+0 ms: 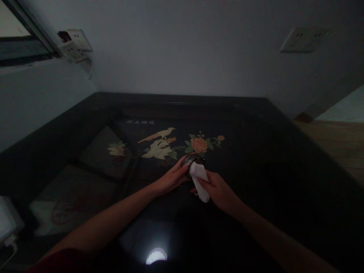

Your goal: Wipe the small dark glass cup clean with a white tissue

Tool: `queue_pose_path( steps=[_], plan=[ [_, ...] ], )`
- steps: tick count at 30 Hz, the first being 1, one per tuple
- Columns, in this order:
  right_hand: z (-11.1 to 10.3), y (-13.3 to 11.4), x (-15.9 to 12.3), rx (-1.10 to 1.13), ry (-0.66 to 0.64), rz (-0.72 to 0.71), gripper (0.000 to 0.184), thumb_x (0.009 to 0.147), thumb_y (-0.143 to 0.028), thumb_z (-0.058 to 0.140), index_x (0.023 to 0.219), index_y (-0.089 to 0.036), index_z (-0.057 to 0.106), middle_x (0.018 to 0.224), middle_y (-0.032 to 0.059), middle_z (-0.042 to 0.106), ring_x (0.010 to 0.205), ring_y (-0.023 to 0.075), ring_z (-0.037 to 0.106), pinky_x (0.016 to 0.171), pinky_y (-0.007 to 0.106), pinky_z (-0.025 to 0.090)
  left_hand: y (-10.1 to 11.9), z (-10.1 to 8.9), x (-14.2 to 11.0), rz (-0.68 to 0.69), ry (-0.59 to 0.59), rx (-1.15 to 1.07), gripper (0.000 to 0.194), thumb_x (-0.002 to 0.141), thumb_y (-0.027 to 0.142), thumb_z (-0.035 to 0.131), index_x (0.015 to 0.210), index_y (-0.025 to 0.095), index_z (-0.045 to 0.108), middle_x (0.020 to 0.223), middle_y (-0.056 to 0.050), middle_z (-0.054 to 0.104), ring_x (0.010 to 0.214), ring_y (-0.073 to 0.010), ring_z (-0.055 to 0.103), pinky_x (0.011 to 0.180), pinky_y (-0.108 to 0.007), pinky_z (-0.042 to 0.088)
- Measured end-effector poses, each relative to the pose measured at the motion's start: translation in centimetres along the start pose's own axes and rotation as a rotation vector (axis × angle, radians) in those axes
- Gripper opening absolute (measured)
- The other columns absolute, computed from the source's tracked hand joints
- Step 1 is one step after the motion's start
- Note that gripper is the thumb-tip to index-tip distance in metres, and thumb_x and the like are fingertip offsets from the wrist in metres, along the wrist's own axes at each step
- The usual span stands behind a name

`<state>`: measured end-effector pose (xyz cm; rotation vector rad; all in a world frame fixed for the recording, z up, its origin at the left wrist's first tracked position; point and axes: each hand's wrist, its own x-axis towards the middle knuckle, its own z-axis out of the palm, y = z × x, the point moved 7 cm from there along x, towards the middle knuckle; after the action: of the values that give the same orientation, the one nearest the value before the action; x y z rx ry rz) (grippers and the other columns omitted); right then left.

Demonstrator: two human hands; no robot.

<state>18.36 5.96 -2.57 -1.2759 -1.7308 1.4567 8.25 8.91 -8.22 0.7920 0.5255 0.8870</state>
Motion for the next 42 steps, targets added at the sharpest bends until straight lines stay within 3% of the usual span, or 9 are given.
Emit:
queue_pose_path(
  steps=[4,8,12,16,24,31,36,39,42],
  plan=[
    [0.0,0.8,0.2,0.060,0.048,0.019,0.026,0.087,-0.020,0.042,0.101,-0.010,0.061,0.080,0.0077,0.070,0.066,0.0194,0.068,0.055,0.026,0.052,0.1,0.3,0.0,0.008,-0.009,0.000,0.049,0.082,0.036,0.063,0.128,0.029,0.049,0.127,-0.008,0.053,0.105,-0.0206,0.054,0.086,-0.031,0.045],
    [-0.1,0.2,0.0,-0.366,0.039,-0.111,0.025,0.084,-0.011,0.041,0.088,-0.010,0.066,0.082,0.0099,0.072,0.073,0.0205,0.068,0.067,0.028,0.053,0.2,0.2,0.0,-0.002,0.004,-0.022,0.050,0.081,0.036,0.064,0.128,0.028,0.049,0.128,-0.008,0.054,0.109,-0.0213,0.053,0.089,-0.033,0.044],
    [0.2,-1.0,-0.5,-0.777,-0.017,-0.315,0.046,0.081,0.001,0.037,0.120,-0.011,0.059,0.119,0.0132,0.065,0.107,0.0204,0.063,0.091,0.032,0.049,0.0,0.1,0.0,-0.019,0.003,-0.036,0.049,0.082,0.038,0.062,0.128,0.028,0.048,0.129,-0.009,0.054,0.114,-0.0238,0.053,0.093,-0.037,0.042],
    [0.5,-1.3,-0.8,-1.130,-0.018,-0.434,0.043,0.086,-0.002,0.039,0.123,-0.014,0.058,0.125,0.0119,0.062,0.118,0.0226,0.056,0.093,0.040,0.050,-0.2,-0.1,0.0,-0.016,-0.004,-0.044,0.047,0.083,0.036,0.061,0.128,0.029,0.048,0.129,-0.008,0.054,0.112,-0.0209,0.054,0.090,-0.033,0.043],
    [0.6,-1.1,-0.4,-1.337,0.103,-0.515,0.039,0.089,-0.005,0.037,0.124,-0.008,0.055,0.134,0.0170,0.053,0.128,0.0270,0.046,0.105,0.058,0.033,-0.2,-0.1,0.1,-0.028,0.062,-0.097,0.043,0.081,0.037,0.064,0.121,0.028,0.052,0.125,-0.007,0.055,0.108,-0.0193,0.054,0.087,-0.032,0.043],
    [0.8,-1.1,-0.6,-1.075,-0.019,-0.366,0.046,0.085,0.000,0.035,0.127,-0.008,0.054,0.129,0.0160,0.058,0.121,0.0250,0.053,0.100,0.043,0.044,-0.3,-0.1,0.2,-0.029,0.029,-0.078,0.044,0.083,0.035,0.061,0.125,0.027,0.050,0.124,-0.007,0.057,0.110,-0.0195,0.055,0.092,-0.033,0.042],
    [0.2,-1.1,-0.5,-0.492,-0.018,-0.190,0.039,0.085,-0.007,0.037,0.116,-0.012,0.061,0.110,0.0131,0.068,0.099,0.0230,0.065,0.088,0.035,0.051,-0.1,0.1,0.0,-0.025,0.004,-0.027,0.051,0.082,0.036,0.063,0.129,0.027,0.047,0.128,-0.009,0.053,0.113,-0.0238,0.052,0.092,-0.036,0.042],
    [-0.1,0.4,-0.1,-0.055,0.024,-0.017,0.031,0.087,-0.020,0.042,0.110,-0.011,0.062,0.091,0.0107,0.071,0.080,0.0229,0.068,0.072,0.034,0.054,-0.1,0.1,-0.1,-0.016,-0.005,0.004,0.051,0.083,0.037,0.062,0.131,0.029,0.045,0.129,-0.009,0.051,0.111,-0.0226,0.052,0.088,-0.033,0.045],
    [-0.2,1.7,0.1,0.234,0.069,0.088,0.036,0.085,-0.028,0.046,0.113,-0.010,0.058,0.088,0.0093,0.070,0.077,0.0224,0.067,0.069,0.034,0.053,-0.2,0.1,0.0,-0.010,-0.021,0.024,0.053,0.082,0.036,0.062,0.132,0.031,0.044,0.131,-0.007,0.049,0.109,-0.0210,0.051,0.086,-0.031,0.045]
  ],
)
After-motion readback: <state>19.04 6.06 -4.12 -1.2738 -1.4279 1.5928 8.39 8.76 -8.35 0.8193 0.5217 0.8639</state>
